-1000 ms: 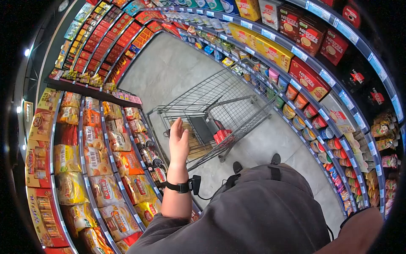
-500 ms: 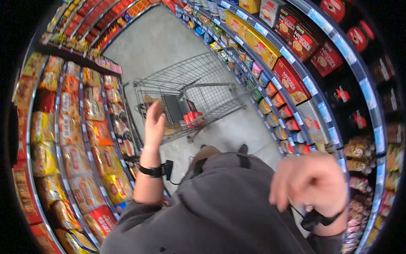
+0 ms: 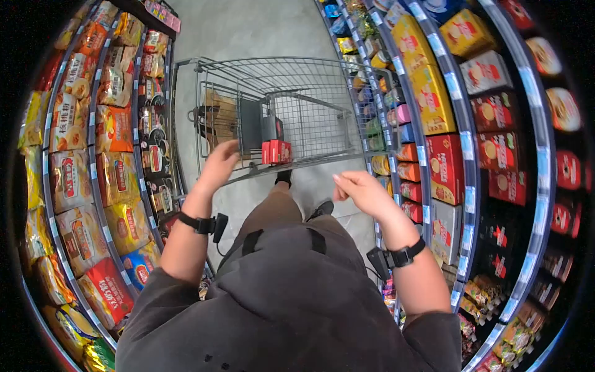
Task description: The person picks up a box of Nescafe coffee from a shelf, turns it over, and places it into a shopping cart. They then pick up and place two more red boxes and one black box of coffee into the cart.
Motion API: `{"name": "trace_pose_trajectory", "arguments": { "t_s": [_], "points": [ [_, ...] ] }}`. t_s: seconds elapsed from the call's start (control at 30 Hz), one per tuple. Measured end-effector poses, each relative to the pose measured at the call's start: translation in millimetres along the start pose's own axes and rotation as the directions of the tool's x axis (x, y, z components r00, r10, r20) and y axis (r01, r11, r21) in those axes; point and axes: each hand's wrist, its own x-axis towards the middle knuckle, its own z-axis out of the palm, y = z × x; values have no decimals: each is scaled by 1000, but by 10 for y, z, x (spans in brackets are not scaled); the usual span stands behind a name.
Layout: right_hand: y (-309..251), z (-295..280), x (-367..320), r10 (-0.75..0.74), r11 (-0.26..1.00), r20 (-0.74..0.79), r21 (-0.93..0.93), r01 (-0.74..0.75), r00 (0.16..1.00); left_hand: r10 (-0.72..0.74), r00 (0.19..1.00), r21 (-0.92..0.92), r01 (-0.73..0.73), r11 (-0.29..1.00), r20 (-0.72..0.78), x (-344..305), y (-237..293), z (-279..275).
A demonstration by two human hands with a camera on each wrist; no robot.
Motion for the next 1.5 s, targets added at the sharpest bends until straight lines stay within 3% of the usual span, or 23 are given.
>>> {"name": "trace_pose_trajectory", "arguments": {
  "t_s": [0.13,0.23,0.3,0.37,0.43,0.5,0.57,0.6,0.63,0.7,0.73,0.77,0.8,0.87,0.93,1.0,1.13,1.2,1.23,1.3,1.33,1.4,1.5],
  "points": [
    [214,177,1105,85,993,-1,77,-85,996,-156,943,61,144,988,293,566,-466,365],
    [591,399,1922,161,984,-11,74,-160,987,-169,850,112,130,985,498,941,-959,752],
    [885,508,2464,197,979,-25,58,-195,980,-241,780,259,104,960,578,1123,-1133,944],
    [1127,631,2856,246,954,-61,-160,-253,967,-265,734,256,127,958,626,1236,-1278,1080],
    [1064,706,3135,302,937,-50,-168,-306,952,-301,570,260,154,953,764,1346,-1613,1323],
    [840,737,3298,398,905,-2,-164,-393,917,-309,526,278,139,950,792,1388,-1860,1489],
    [1210,851,3540,410,897,33,-195,-397,911,-301,473,233,199,952,828,1444,-1830,1491],
    [1333,917,3623,357,915,19,-208,-345,934,-330,468,186,327,927,820,1429,-1871,1529],
    [1447,976,3683,299,931,4,-220,-291,954,-338,452,193,337,922,825,1407,-1897,1560],
    [1671,1053,3748,328,930,11,-178,-321,945,-362,410,14,647,763,837,1340,-1883,1606],
    [1846,1087,3793,315,935,24,-182,-305,949,-410,284,73,741,668,867,1314,-1983,1736],
    [2004,1127,3829,297,940,36,-188,-286,954,-414,273,81,744,663,868,1260,-2071,1845],
    [2101,1173,3842,295,941,24,-179,-286,955,-408,319,65,715,696,855,1228,-2068,1896],
    [1875,1099,3790,286,934,37,-232,-270,957,-400,363,51,685,727,842,1189,-2051,1965],
    [1752,1019,3757,271,924,46,-291,-247,961,-480,357,79,732,676,801,1202,-2012,2033],
    [1680,961,3716,217,853,59,-496,-160,974,-534,320,52,821,568,782,1252,-1844,1978],
    [1645,875,3630,203,774,35,-618,-138,979,-595,294,-10,901,433,748,1332,-1556,1890],
    [1642,800,3617,329,677,70,-712,-184,942,-603,262,-15,923,383,753,1381,-1415,1883],
    [1715,796,3631,328,678,64,-710,-188,943,-602,264,-12,921,389,754,1401,-1347,1877],
    [1782,803,3677,559,701,-72,-492,-517,826,-606,252,-44,941,336,754,1409,-1269,1897],
    [1766,770,3652,559,702,-74,-488,-519,826,-606,252,-41,940,339,755,1420,-1268,1925],
    [1731,707,3565,393,638,-17,-715,-286,919,-583,254,-5,919,394,771,1426,-1261,1975],
    [1800,624,3524,408,765,-78,-514,-388,910,-481,321,-67,879,473,816,1382,-1262,2018]
  ]
}}
